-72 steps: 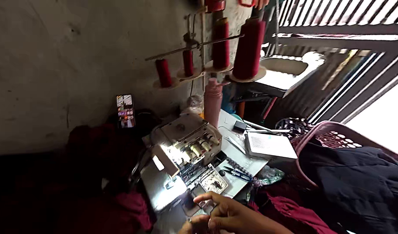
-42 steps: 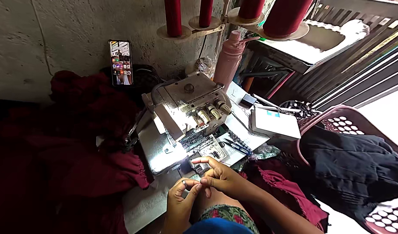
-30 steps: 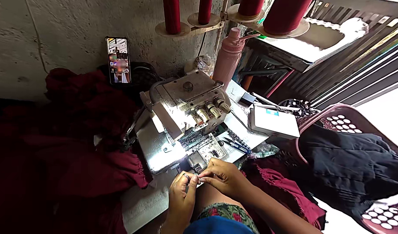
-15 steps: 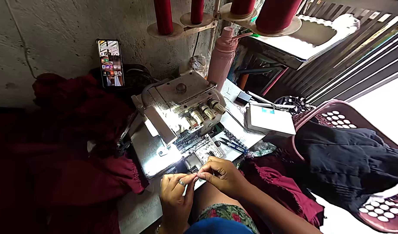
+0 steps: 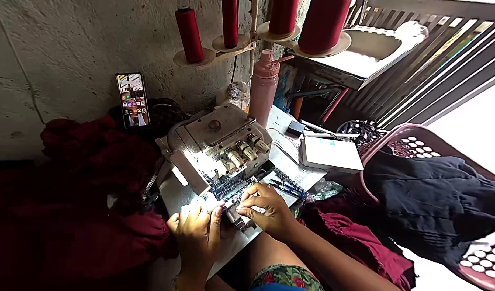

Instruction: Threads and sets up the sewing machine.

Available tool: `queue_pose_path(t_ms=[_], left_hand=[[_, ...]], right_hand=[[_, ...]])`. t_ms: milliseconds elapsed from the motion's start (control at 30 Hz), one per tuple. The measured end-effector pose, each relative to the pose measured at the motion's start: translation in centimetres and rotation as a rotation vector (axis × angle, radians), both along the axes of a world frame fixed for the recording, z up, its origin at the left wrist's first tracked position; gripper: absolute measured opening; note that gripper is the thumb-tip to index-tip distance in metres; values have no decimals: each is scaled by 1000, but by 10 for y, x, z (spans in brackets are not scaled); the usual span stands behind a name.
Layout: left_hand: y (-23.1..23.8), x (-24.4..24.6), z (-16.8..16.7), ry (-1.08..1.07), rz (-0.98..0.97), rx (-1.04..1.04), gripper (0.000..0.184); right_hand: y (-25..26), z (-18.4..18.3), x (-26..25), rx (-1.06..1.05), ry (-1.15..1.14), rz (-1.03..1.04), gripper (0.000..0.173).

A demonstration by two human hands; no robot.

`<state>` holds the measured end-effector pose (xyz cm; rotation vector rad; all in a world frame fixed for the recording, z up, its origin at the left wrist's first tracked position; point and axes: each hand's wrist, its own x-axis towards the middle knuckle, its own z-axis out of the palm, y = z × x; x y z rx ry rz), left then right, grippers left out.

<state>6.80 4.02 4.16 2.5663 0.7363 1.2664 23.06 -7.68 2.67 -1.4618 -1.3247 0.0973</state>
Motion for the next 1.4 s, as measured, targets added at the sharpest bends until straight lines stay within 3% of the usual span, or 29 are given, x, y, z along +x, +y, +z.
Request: queue_pose_path(t_ms=[67, 233, 533, 600, 700, 800, 867, 967, 1067, 1167, 1267, 1400], left_hand=[[2, -2, -1, -4, -44, -15, 29], [2, 2, -3, -40, -132, -4, 21], [7, 13, 13, 114, -119, 58, 33], [15, 16, 16, 145, -97, 51, 31], [24, 18, 15, 124, -101, -29, 28], [26, 21, 7, 90, -110, -87, 23], [26, 20, 5, 87, -101, -98, 23], [27, 18, 5, 84, -80, -100, 23], [26, 18, 5, 92, -55, -86, 23], [24, 18, 4, 90, -39, -74, 23], [24, 18, 3, 99, -39, -66, 22], [24, 17, 3, 109, -43, -68, 21]], right_hand=[[1, -1, 1, -15, 0, 3, 18], [1, 1, -1, -26, 27, 16, 16], [-5, 4, 17, -48, 13, -41, 18], [-9, 7, 48, -194, -102, -271, 25], [-4, 5, 116, -677, -195, -591, 36], [18, -15, 152, -1083, -259, -643, 35], [26, -23, 157, -1141, -339, -622, 22], [17, -16, 157, -1067, -317, -590, 18], [-15, -4, 136, -614, -189, -584, 28], [-47, 10, 81, -261, 242, -301, 35], [-58, 11, 12, -245, 769, 113, 38], [-46, 0, -29, -295, 1039, 351, 31]])
